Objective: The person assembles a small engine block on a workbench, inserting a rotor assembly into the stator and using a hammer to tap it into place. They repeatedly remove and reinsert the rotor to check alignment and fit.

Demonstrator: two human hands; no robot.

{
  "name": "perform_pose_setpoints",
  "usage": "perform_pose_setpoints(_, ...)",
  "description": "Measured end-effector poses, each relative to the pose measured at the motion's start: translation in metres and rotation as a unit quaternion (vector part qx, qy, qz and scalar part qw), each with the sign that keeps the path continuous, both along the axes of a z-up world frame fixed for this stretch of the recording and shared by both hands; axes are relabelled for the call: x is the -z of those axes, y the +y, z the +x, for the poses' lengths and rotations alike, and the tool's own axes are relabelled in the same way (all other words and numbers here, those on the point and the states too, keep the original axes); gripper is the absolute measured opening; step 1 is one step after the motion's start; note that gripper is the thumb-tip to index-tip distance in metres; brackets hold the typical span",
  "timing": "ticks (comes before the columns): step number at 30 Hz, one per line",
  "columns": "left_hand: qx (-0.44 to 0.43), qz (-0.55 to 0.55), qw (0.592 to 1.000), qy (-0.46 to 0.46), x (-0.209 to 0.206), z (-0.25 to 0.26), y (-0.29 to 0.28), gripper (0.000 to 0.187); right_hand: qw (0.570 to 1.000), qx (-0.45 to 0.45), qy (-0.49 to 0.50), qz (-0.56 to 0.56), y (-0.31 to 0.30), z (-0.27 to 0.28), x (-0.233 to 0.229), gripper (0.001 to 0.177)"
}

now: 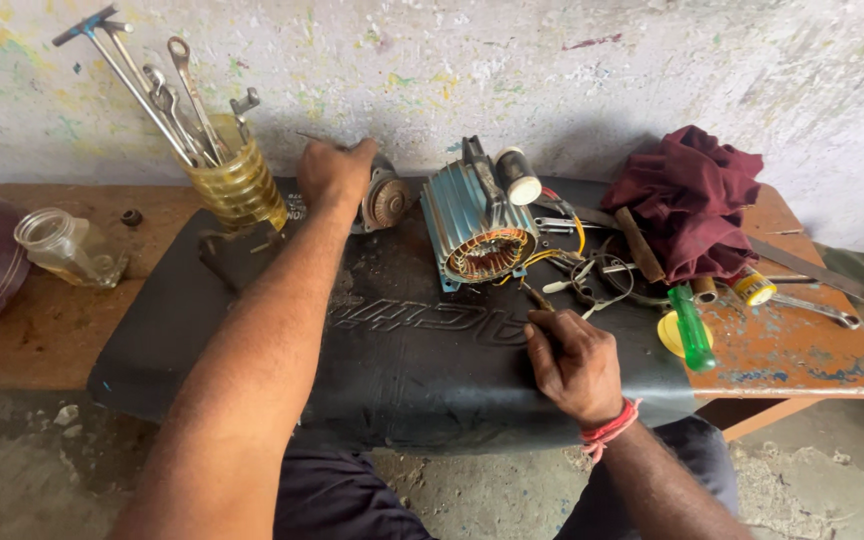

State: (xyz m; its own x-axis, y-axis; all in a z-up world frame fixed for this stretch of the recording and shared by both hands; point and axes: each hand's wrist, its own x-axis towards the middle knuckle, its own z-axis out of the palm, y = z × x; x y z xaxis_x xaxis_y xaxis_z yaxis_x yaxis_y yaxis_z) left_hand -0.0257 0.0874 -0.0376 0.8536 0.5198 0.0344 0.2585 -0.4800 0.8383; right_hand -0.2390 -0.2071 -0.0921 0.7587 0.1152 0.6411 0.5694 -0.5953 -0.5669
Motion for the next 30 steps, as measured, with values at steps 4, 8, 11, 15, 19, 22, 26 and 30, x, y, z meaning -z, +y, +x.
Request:
perform_pose_setpoints(4, -0.009, 0.038, 0.993, -0.109, 0.017, -0.01, -0.003, 0.033, 1.0, 0.005, 0.013, 0.007, -0.003, -0.001, 0.003, 0.012)
perform_pose_setpoints(8, 0.074, 0.054, 0.937, -0.336, 0.014, -0.029, 0.004, 0.027, 1.0, -0.008, -0.005, 0.017, -0.005, 0.0, 0.004, 0.012)
perform_pose_setpoints(11, 0.118, 0.014, 0.936, -0.332, -0.007, -0.052, 0.013, 0.03, 1.0, -0.003, 0.0, 0.024, -0.004, -0.001, 0.004, 0.013)
perform_pose_setpoints(15, 0.22, 0.045, 0.893, -0.39, -0.034, -0.097, 0.018, 0.038, 1.0, -0.007, -0.001, 0.018, -0.007, -0.002, 0.006, 0.014)
perform_pose_setpoints(19, 0.261, 0.038, 0.866, -0.426, -0.049, -0.135, 0.012, 0.039, 0.999, -0.028, -0.015, 0.03, -0.009, -0.005, 0.007, 0.016)
perform_pose_setpoints(22, 0.285, 0.029, 0.851, -0.441, -0.052, -0.157, 0.002, 0.039, 0.988, -0.091, 0.037, 0.122, -0.004, -0.012, 0.003, 0.027)
perform_pose_setpoints(26, 0.297, 0.033, 0.821, -0.486, -0.054, -0.173, -0.024, 0.039, 0.876, -0.313, 0.223, 0.292, 0.022, -0.031, -0.009, 0.077)
perform_pose_setpoints(30, 0.286, 0.172, 0.8, -0.498, -0.06, -0.196, -0.045, 0.043, 0.757, -0.363, 0.282, 0.465, 0.054, -0.032, -0.022, 0.098)
